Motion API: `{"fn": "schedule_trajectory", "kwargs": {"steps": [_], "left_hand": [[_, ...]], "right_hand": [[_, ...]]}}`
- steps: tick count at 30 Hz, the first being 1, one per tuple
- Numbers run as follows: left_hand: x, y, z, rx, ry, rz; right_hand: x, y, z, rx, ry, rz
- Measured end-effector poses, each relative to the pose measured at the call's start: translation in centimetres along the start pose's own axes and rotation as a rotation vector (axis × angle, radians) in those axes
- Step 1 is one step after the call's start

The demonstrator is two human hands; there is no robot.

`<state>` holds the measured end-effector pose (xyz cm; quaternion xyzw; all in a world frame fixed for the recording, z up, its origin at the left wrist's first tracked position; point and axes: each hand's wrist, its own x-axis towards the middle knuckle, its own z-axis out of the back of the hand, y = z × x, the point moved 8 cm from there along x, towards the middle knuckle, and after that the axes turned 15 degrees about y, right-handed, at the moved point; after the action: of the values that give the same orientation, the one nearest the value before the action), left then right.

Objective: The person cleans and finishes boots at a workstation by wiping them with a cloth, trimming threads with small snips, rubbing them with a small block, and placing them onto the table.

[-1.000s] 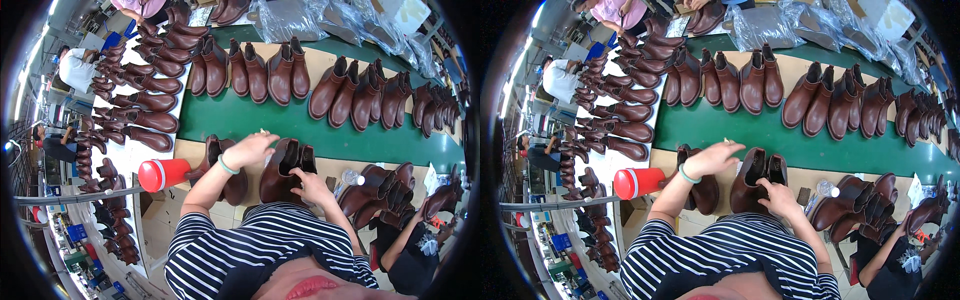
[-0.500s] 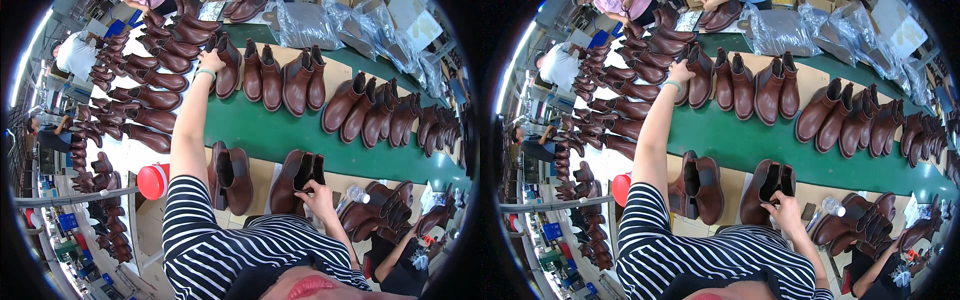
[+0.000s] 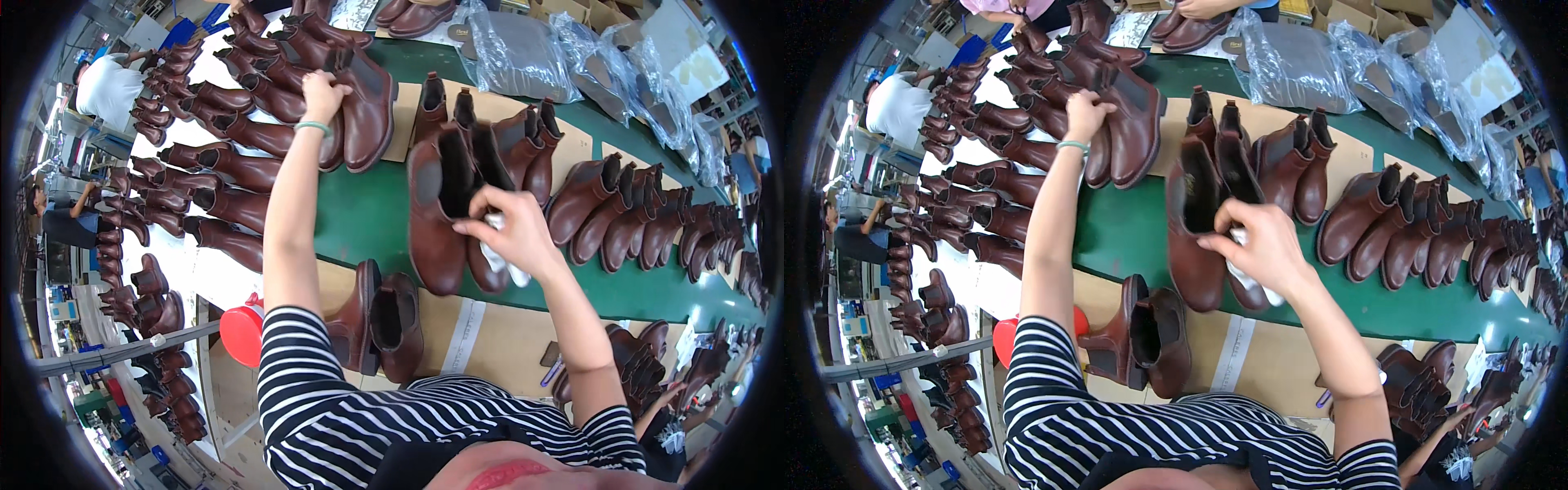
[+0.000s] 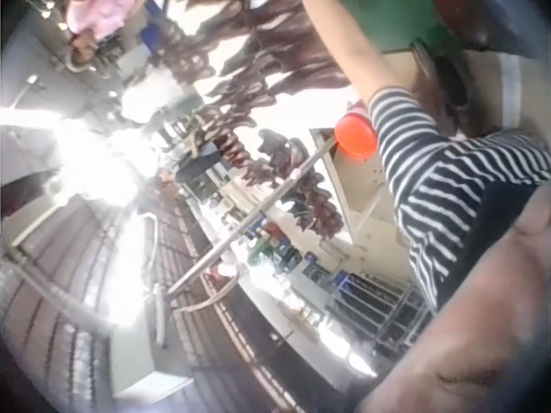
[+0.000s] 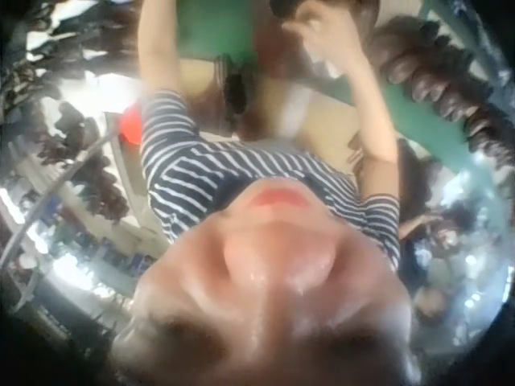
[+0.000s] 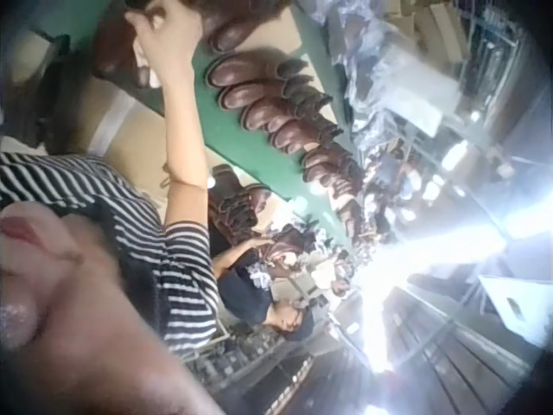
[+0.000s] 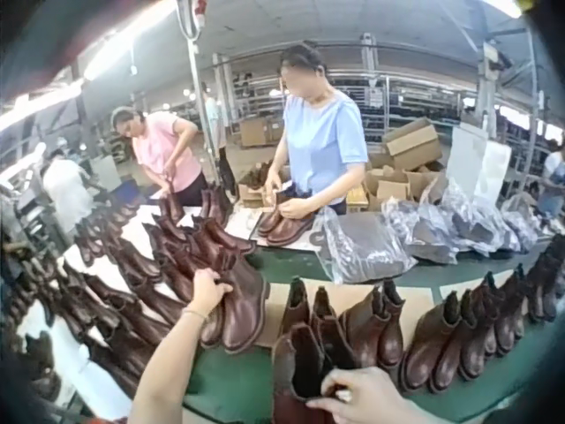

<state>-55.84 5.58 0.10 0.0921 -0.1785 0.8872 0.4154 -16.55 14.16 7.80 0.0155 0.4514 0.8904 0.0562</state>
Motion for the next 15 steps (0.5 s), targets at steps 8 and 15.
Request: {"fn": "schedule_trajectory", "kwargs": {"steps": [8, 15], "left_hand": [[-5.1, -4.2, 24.2, 0.131, -0.340, -0.002], [-11.9, -5.3, 30.9, -0.057, -0.439, 0.160]], "right_hand": [[17.7, -2.5, -5.0, 0.042, -0.082, 0.050], [27.0, -7.3, -8.2, 0.004, -0.127, -0.086]]}}
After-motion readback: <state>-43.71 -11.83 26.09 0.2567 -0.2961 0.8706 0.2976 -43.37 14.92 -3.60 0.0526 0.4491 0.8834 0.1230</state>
